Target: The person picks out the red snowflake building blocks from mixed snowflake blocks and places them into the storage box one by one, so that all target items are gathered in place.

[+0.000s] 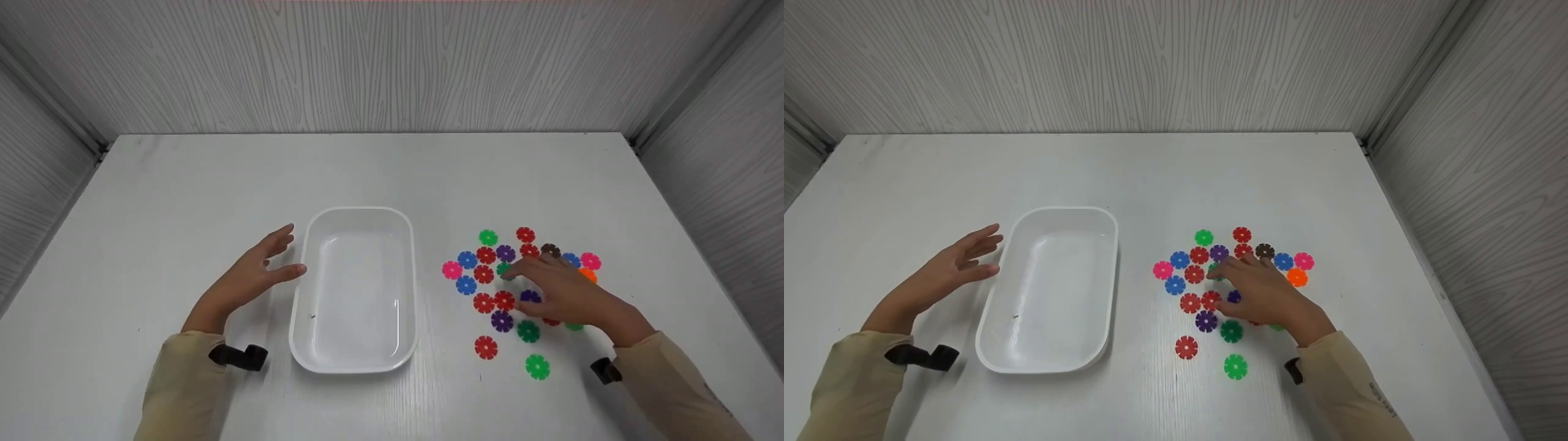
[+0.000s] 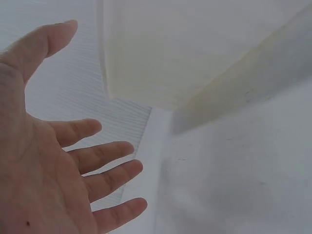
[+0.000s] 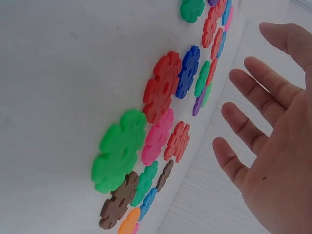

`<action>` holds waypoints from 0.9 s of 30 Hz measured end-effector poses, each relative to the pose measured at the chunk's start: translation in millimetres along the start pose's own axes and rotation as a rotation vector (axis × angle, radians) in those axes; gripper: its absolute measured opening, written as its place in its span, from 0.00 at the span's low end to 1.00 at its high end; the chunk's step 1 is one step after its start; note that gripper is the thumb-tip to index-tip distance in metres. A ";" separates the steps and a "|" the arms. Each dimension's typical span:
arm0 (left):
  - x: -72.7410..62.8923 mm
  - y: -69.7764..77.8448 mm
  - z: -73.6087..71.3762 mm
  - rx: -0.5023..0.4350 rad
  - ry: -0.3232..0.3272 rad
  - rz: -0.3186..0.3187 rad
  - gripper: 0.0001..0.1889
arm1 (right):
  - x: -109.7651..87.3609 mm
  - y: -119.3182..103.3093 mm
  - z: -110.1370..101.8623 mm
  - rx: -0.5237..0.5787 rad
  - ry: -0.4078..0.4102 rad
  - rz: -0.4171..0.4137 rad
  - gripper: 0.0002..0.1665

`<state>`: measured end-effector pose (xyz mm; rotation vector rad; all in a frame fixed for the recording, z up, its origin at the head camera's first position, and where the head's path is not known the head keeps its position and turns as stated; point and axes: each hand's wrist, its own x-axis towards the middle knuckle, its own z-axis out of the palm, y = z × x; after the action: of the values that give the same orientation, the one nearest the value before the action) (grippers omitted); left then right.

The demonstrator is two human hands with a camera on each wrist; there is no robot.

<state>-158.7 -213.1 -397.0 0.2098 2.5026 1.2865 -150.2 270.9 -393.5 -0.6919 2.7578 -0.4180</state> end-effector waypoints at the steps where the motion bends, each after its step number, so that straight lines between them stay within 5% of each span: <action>1: -0.3 -0.4 0.1 -0.006 -0.006 0.003 0.45 | 0.4 -0.1 0.2 -0.005 -0.007 -0.007 0.27; 27: -2.2 -7.0 1.1 -0.041 -0.039 0.041 0.38 | 9.9 -2.4 10.7 -0.217 -0.045 -0.107 0.26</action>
<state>-156.1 -217.0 -402.7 0.2753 2.4484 1.3355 -154.1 261.8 -404.4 -0.8913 2.7576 -0.1227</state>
